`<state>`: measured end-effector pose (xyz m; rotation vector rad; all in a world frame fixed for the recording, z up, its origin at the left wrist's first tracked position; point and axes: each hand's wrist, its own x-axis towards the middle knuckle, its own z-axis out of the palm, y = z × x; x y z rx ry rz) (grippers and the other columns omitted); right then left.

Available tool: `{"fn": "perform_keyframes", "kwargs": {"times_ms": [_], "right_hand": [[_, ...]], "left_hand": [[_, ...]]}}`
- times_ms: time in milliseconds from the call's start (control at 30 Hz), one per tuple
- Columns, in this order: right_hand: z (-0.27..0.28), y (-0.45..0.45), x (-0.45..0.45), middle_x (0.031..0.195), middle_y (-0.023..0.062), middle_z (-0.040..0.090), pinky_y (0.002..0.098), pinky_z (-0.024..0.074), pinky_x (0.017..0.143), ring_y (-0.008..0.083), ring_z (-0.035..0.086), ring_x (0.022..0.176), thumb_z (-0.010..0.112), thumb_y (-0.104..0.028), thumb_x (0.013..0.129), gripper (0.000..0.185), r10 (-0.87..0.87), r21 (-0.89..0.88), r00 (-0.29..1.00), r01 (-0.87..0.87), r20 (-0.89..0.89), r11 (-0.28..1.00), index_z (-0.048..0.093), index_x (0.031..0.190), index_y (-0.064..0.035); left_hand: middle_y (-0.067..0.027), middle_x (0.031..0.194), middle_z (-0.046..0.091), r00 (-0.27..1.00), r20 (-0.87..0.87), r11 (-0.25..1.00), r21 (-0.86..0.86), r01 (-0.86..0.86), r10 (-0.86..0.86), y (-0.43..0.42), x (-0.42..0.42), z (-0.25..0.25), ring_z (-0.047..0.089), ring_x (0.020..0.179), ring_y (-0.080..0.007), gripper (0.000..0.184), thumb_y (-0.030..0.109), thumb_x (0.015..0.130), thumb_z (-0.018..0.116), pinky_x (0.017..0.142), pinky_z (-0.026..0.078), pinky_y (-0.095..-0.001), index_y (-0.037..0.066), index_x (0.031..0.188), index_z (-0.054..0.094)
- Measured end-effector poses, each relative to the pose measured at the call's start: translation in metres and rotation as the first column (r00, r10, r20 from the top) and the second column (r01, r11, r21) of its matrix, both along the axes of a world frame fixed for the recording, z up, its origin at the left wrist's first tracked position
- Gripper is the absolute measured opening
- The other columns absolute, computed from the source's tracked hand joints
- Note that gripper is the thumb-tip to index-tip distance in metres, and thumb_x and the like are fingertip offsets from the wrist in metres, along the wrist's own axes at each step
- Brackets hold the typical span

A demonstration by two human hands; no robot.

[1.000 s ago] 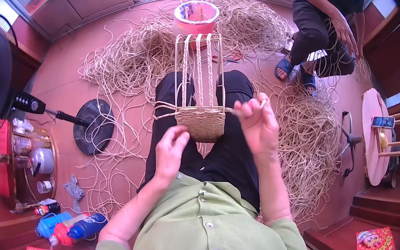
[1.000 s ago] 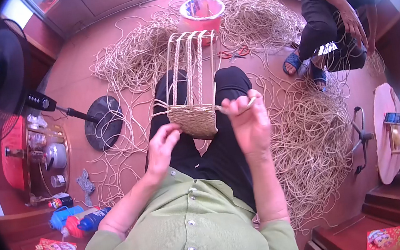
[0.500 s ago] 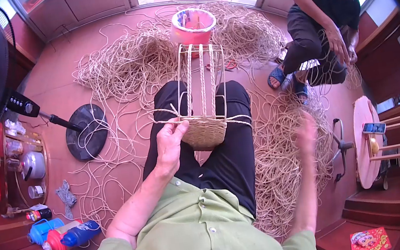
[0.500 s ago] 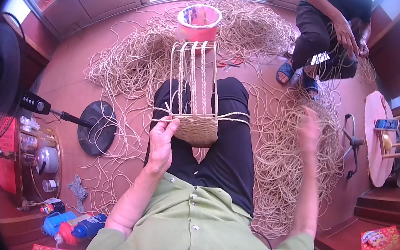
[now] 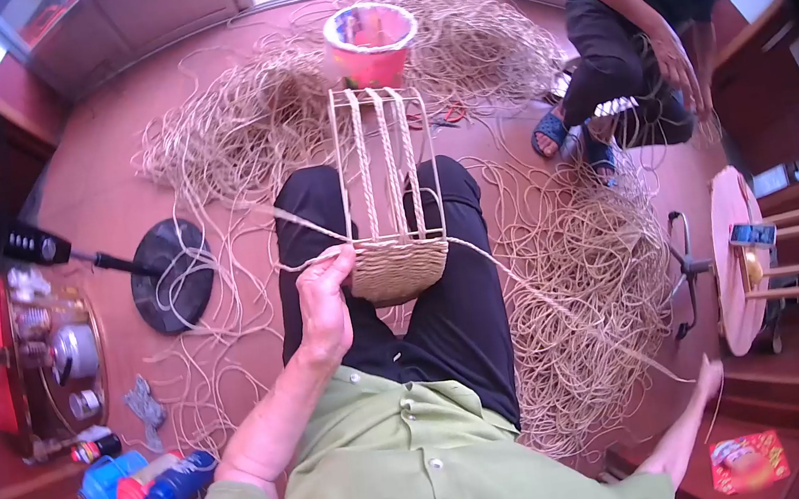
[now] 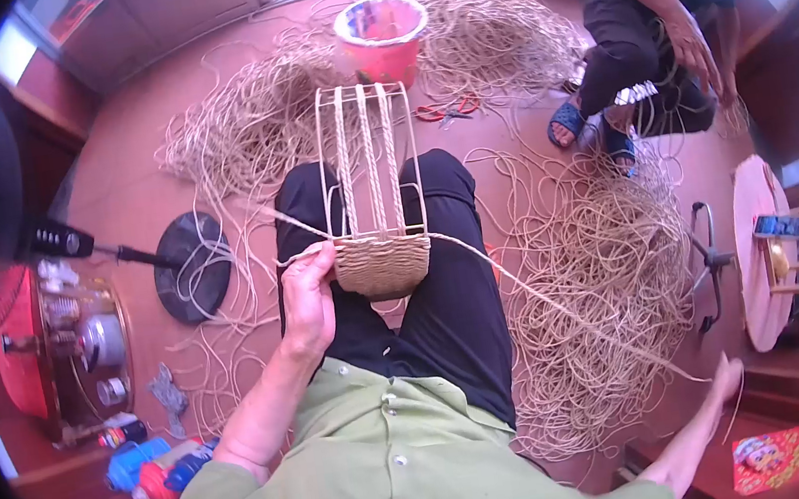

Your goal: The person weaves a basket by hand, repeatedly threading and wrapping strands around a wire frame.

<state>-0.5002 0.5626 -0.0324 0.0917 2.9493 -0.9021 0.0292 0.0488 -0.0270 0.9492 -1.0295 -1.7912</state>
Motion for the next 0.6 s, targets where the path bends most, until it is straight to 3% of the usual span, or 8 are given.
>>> {"fn": "perform_keyframes", "kwargs": {"times_ms": [67, 167, 333, 367, 400, 467, 500, 600], "right_hand": [[-0.008, -0.080, 0.047, 0.117, 0.0136, 0.067, 0.0332, 0.0485, 0.092, 0.0218, 0.063, 0.106, 0.060, -0.004, 0.090, 0.050, 0.220, -0.210, 0.974, -0.227, -0.057, 0.951, 0.053, 0.139, 0.0003], [-0.007, -0.285, 0.176, 0.108, 0.0097, 0.069, 0.0324, 0.0504, 0.088, 0.0175, 0.064, 0.094, 0.066, -0.015, 0.091, 0.043, 0.685, -0.387, 0.721, -0.665, -0.106, 0.639, 0.058, 0.132, -0.0047], [0.010, -0.350, 0.223, 0.083, 0.0012, 0.066, 0.0295, 0.0484, 0.069, 0.0099, 0.058, 0.072, 0.068, -0.019, 0.093, 0.022, 0.884, -0.494, 0.442, -0.808, -0.151, 0.320, 0.068, 0.109, -0.0044], [0.014, -0.314, 0.183, 0.087, 0.0037, 0.067, 0.0293, 0.0507, 0.071, 0.0125, 0.060, 0.074, 0.063, -0.016, 0.094, 0.022, 0.573, -0.733, 0.818, -0.361, 0.048, 0.576, 0.070, 0.111, -0.0037], [-0.029, -0.237, 0.079, 0.097, 0.0067, 0.071, 0.0311, 0.0542, 0.075, 0.0158, 0.065, 0.083, 0.056, -0.017, 0.097, 0.026, 0.612, -0.278, 0.742, -0.670, -0.274, 0.688, 0.070, 0.115, -0.0032], [-0.020, -0.085, 0.015, 0.105, 0.0146, 0.072, 0.0331, 0.0541, 0.082, 0.0237, 0.069, 0.093, 0.058, -0.027, 0.097, 0.036, 0.157, 0.130, 0.982, -0.142, -0.108, 0.981, 0.067, 0.122, -0.0013], [-0.014, -0.010, -0.016, 0.109, 0.0186, 0.072, 0.0341, 0.0540, 0.086, 0.0276, 0.071, 0.097, 0.059, -0.032, 0.098, 0.042, -0.095, 0.311, 0.995, 0.095, -0.016, 0.946, 0.065, 0.125, -0.0003], [-0.039, -0.022, -0.015, 0.121, 0.0155, 0.069, 0.0356, 0.0512, 0.095, 0.0277, 0.068, 0.106, 0.063, -0.027, 0.095, 0.046, 0.231, 0.064, 0.972, -0.233, 0.044, 0.970, 0.061, 0.133, -0.0008]], "left_hand": [[-0.0018, 0.091, 0.072, 1.000, -0.021, 1.000, 0.000, 0.020, -0.020, -0.006, -0.015, 0.009, 0.064, 0.083, -0.0091, 0.021, 0.018, 0.100, 0.058, 0.079, 0.047, -0.0255, 0.002, 0.099, 0.072], [-0.0043, 0.093, 0.073, 0.992, -0.030, 0.992, 0.037, 0.125, -0.124, -0.018, -0.017, 0.020, 0.067, 0.082, -0.0115, 0.024, 0.022, 0.101, 0.057, 0.078, 0.050, -0.0271, 0.003, 0.103, 0.072], [-0.0043, 0.096, 0.072, 0.992, -0.089, 0.983, 0.152, 0.106, -0.093, -0.020, -0.002, 0.015, 0.066, 0.086, -0.0118, 0.020, 0.019, 0.101, 0.057, 0.084, 0.049, -0.0278, 0.003, 0.103, 0.070], [-0.0040, 0.095, 0.072, 0.992, -0.077, 0.985, 0.136, 0.107, -0.097, -0.019, 0.000, 0.014, 0.066, 0.085, -0.0115, 0.020, 0.019, 0.101, 0.058, 0.083, 0.049, -0.0279, 0.004, 0.102, 0.071], [-0.0037, 0.094, 0.073, 0.993, -0.068, 0.987, 0.118, 0.107, -0.099, -0.018, 0.001, 0.013, 0.066, 0.083, -0.0112, 0.021, 0.020, 0.101, 0.058, 0.081, 0.049, -0.0280, 0.004, 0.102, 0.071], [-0.0031, 0.094, 0.073, 0.992, -0.063, 0.987, 0.114, 0.116, -0.109, -0.015, 0.004, 0.009, 0.065, 0.084, -0.0104, 0.020, 0.020, 0.100, 0.060, 0.082, 0.048, -0.0278, 0.004, 0.101, 0.072], [-0.0032, 0.094, 0.072, 0.994, -0.074, 0.987, 0.136, 0.088, -0.078, -0.010, 0.003, 0.009, 0.064, 0.086, -0.0104, 0.019, 0.020, 0.099, 0.061, 0.083, 0.048, -0.0278, 0.004, 0.101, 0.071], [-0.0039, 0.098, 0.072, 0.995, -0.085, 0.978, 0.196, 0.068, -0.052, -0.007, -0.003, 0.012, 0.064, 0.091, -0.0109, 0.019, 0.019, 0.099, 0.062, 0.089, 0.046, -0.0282, 0.003, 0.102, 0.071]]}}
